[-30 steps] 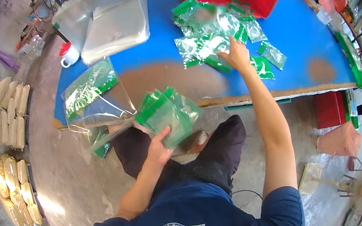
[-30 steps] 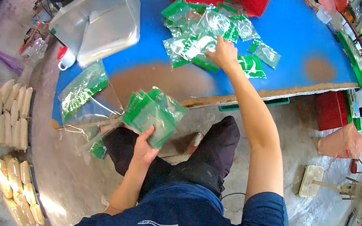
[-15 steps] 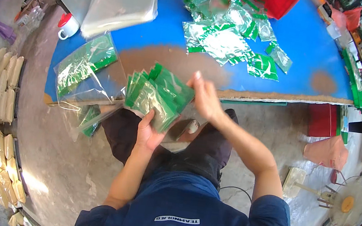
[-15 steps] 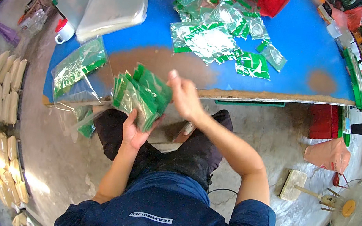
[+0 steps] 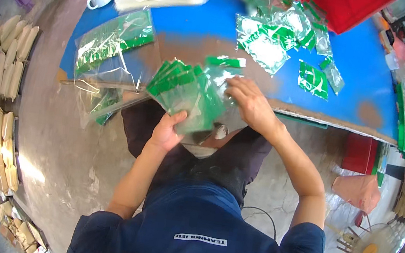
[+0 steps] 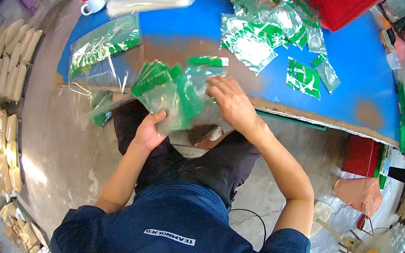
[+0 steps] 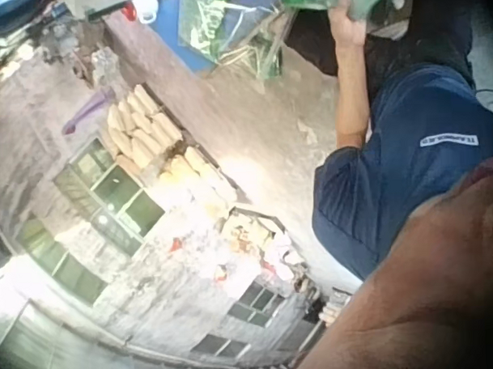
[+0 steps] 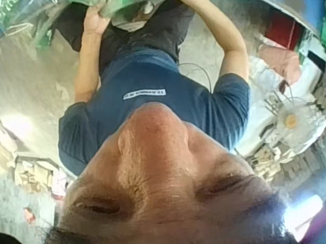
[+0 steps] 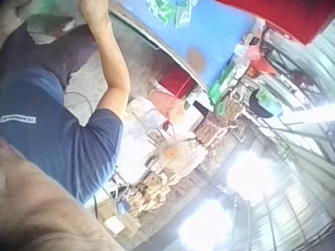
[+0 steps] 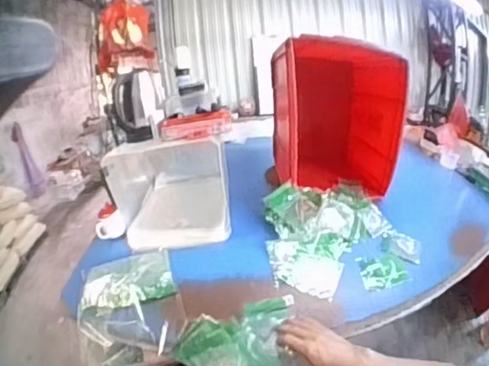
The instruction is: Sorting and placing small green packets into plastic bags.
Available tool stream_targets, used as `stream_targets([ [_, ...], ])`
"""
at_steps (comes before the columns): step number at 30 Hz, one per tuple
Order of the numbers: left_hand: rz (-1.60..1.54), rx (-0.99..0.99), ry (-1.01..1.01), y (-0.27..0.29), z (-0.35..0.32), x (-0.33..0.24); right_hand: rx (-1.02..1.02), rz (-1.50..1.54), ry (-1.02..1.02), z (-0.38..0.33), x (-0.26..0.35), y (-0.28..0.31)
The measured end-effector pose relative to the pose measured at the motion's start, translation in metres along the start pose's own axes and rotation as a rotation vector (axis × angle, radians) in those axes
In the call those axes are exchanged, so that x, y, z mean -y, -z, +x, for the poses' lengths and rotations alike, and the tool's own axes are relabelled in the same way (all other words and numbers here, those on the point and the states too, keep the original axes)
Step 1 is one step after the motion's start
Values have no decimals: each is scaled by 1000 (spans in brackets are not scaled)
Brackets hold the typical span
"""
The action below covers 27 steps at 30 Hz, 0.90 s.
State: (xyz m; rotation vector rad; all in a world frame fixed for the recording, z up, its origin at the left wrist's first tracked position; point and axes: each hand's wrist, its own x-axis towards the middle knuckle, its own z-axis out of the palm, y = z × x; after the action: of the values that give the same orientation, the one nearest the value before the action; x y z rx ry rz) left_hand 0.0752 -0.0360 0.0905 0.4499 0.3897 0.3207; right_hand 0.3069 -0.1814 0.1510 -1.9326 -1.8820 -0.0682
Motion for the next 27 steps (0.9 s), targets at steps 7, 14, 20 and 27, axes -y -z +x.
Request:
stream_targets([
  [7,-40,-27,64,1,-1,8,-204,-361,-303,9,-90,10],
  [14,-184,-69,35,13,-1,17,40,111,-131,35,-11,-15],
  [20,-133,-31,85,5,-2,19,-425,-557,-604,64,-132,-18],
  [27,-279,270,113,36,-5,5,-894,278,-622,59,-40,27],
])
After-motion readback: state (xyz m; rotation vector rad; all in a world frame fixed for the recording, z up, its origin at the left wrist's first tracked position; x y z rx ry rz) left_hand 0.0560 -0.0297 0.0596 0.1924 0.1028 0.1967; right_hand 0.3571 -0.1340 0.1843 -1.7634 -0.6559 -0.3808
